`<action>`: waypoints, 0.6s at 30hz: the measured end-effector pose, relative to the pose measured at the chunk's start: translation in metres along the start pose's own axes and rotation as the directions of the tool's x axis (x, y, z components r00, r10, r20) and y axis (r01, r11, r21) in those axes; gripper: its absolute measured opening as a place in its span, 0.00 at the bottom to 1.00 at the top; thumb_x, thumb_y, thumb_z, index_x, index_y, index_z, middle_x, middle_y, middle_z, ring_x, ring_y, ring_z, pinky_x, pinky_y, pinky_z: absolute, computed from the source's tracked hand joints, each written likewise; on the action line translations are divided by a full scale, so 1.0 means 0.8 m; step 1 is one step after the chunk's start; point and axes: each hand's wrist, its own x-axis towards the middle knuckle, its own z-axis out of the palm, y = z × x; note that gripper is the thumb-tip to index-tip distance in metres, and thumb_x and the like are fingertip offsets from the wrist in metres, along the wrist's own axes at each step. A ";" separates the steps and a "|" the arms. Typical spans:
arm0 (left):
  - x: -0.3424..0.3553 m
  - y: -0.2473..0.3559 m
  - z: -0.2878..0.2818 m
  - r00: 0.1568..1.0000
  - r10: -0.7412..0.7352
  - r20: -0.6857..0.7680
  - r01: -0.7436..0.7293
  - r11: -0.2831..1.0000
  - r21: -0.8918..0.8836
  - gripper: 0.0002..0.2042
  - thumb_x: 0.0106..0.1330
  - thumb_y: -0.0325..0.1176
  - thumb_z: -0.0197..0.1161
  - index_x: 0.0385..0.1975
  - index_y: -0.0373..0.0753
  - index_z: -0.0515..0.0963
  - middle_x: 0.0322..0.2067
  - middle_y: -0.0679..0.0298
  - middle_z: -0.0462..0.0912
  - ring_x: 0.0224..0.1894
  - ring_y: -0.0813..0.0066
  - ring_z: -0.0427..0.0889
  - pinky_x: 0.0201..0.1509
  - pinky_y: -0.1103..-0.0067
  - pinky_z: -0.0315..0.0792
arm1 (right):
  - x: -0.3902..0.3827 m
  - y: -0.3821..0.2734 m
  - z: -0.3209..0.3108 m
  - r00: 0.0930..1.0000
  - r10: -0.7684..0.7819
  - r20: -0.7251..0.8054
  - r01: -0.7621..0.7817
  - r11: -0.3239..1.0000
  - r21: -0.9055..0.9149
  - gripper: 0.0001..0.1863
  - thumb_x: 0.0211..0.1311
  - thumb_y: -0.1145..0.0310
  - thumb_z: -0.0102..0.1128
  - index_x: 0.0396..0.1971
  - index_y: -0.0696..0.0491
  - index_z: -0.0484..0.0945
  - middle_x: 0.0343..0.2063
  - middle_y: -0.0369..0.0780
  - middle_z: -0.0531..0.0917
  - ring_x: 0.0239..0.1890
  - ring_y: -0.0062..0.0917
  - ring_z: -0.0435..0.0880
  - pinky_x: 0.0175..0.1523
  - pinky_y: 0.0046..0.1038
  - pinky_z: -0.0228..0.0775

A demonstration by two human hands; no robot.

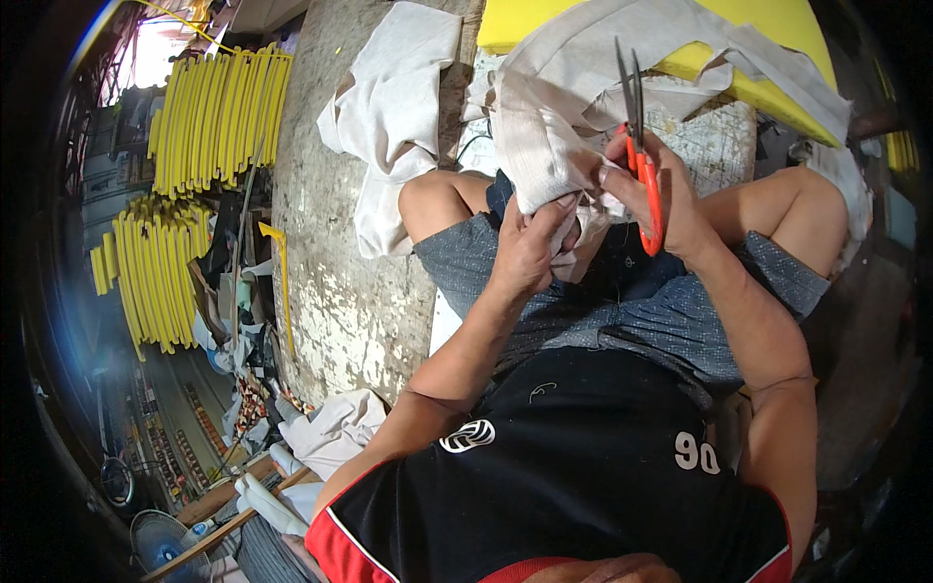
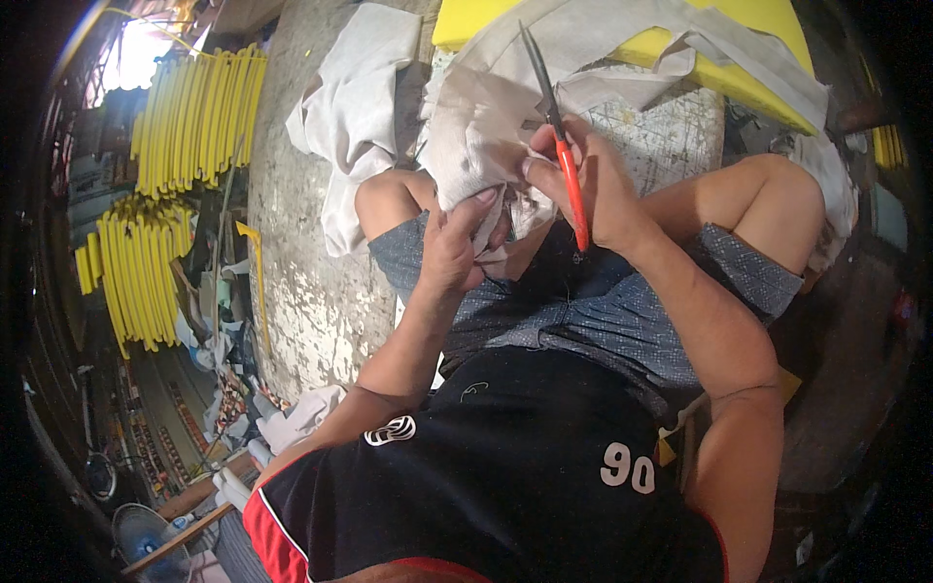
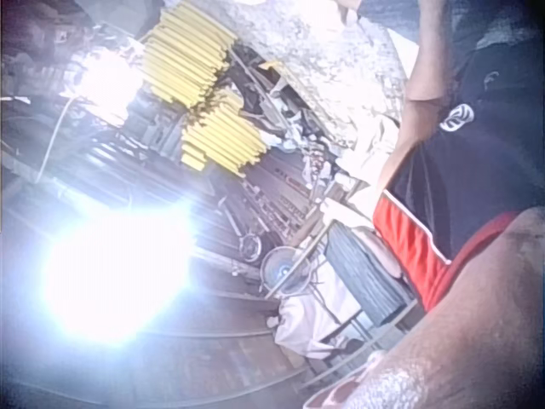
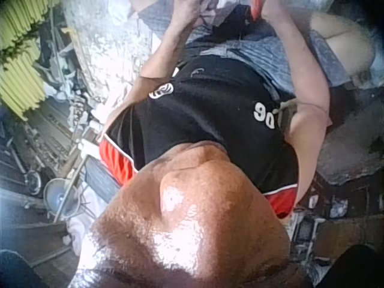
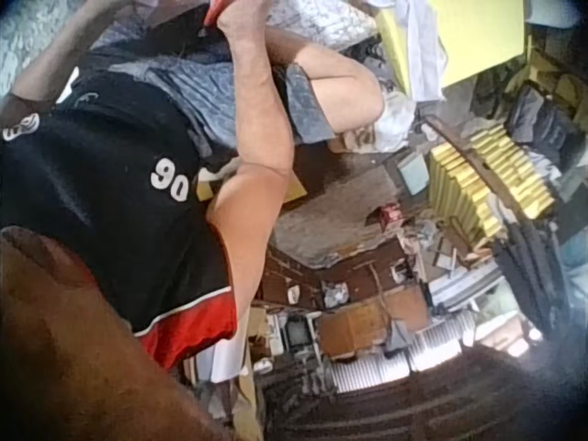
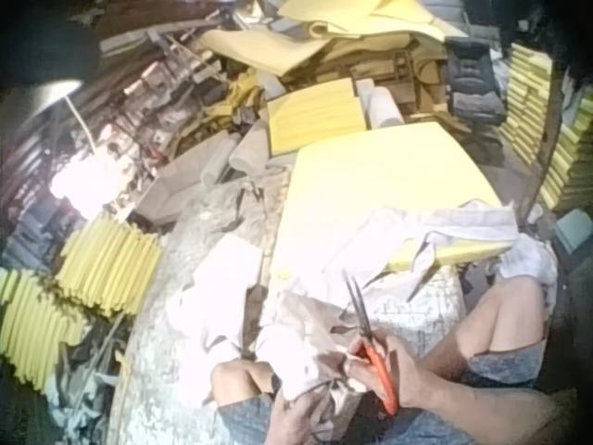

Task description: The person sits on the floor and cuts a piece of off-white fabric using red-handled scissors. They repeatedly trim the edges and corners of the fabric piece.

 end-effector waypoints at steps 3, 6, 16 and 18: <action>0.000 -0.002 0.008 0.999 0.007 -0.039 -0.002 0.992 0.125 0.06 0.71 0.31 0.56 0.41 0.36 0.75 0.27 0.70 0.76 0.22 0.85 0.70 0.21 0.86 0.63 | 0.001 -0.006 -0.006 1.000 -0.003 -0.029 0.000 0.995 -0.103 0.08 0.60 0.74 0.62 0.36 0.56 0.72 0.30 0.30 0.72 0.33 0.12 0.69 0.40 0.17 0.64; 0.002 -0.001 0.006 0.998 -0.018 -0.066 0.024 0.996 0.090 0.09 0.74 0.36 0.54 0.37 0.37 0.76 0.22 0.74 0.71 0.20 0.88 0.66 0.20 0.86 0.58 | 0.003 -0.006 -0.007 0.987 -0.159 -0.028 0.156 0.984 -0.083 0.08 0.60 0.73 0.62 0.33 0.56 0.71 0.29 0.30 0.71 0.32 0.12 0.68 0.39 0.18 0.64; 0.001 0.030 0.022 0.996 0.074 -0.050 -0.079 0.992 -0.098 0.15 0.76 0.40 0.49 0.41 0.35 0.77 0.29 0.66 0.82 0.28 0.79 0.80 0.33 0.80 0.76 | 0.020 -0.025 -0.029 0.980 -0.148 -0.136 0.135 0.986 -0.099 0.09 0.63 0.72 0.63 0.38 0.57 0.74 0.32 0.33 0.77 0.32 0.12 0.73 0.40 0.19 0.68; 0.003 0.044 0.013 0.994 0.110 0.019 -0.104 0.972 -0.211 0.16 0.76 0.40 0.50 0.48 0.32 0.75 0.42 0.56 0.83 0.42 0.67 0.84 0.48 0.72 0.79 | 0.014 -0.018 -0.029 0.940 -0.226 -0.254 0.152 0.948 -0.279 0.13 0.61 0.66 0.67 0.39 0.56 0.76 0.34 0.37 0.81 0.35 0.19 0.79 0.43 0.23 0.72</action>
